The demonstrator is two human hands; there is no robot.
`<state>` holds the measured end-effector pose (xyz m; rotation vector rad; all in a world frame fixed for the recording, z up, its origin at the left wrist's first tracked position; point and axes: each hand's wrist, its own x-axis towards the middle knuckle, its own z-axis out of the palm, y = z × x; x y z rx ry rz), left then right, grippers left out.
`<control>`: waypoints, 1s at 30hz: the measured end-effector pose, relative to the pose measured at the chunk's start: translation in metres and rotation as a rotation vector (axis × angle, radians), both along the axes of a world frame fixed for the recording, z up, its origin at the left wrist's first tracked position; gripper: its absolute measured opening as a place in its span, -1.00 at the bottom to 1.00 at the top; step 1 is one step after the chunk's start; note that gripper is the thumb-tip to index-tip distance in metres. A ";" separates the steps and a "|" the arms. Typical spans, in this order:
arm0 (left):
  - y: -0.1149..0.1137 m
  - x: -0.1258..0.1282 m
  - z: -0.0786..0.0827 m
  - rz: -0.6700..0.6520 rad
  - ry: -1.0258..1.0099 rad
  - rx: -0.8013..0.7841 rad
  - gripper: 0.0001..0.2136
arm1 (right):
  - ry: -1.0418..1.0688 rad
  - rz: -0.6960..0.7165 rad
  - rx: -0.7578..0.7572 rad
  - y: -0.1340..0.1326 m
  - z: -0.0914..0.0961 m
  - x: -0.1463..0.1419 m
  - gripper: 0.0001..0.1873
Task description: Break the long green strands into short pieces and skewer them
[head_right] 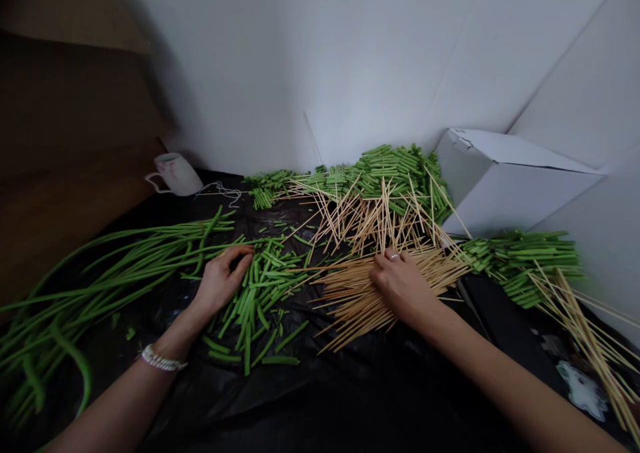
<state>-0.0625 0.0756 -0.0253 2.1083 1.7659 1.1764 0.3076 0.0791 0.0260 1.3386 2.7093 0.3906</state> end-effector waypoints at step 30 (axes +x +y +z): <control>0.000 0.000 0.002 0.005 0.009 -0.017 -0.79 | -0.079 -0.008 -0.152 0.005 -0.006 -0.010 -0.85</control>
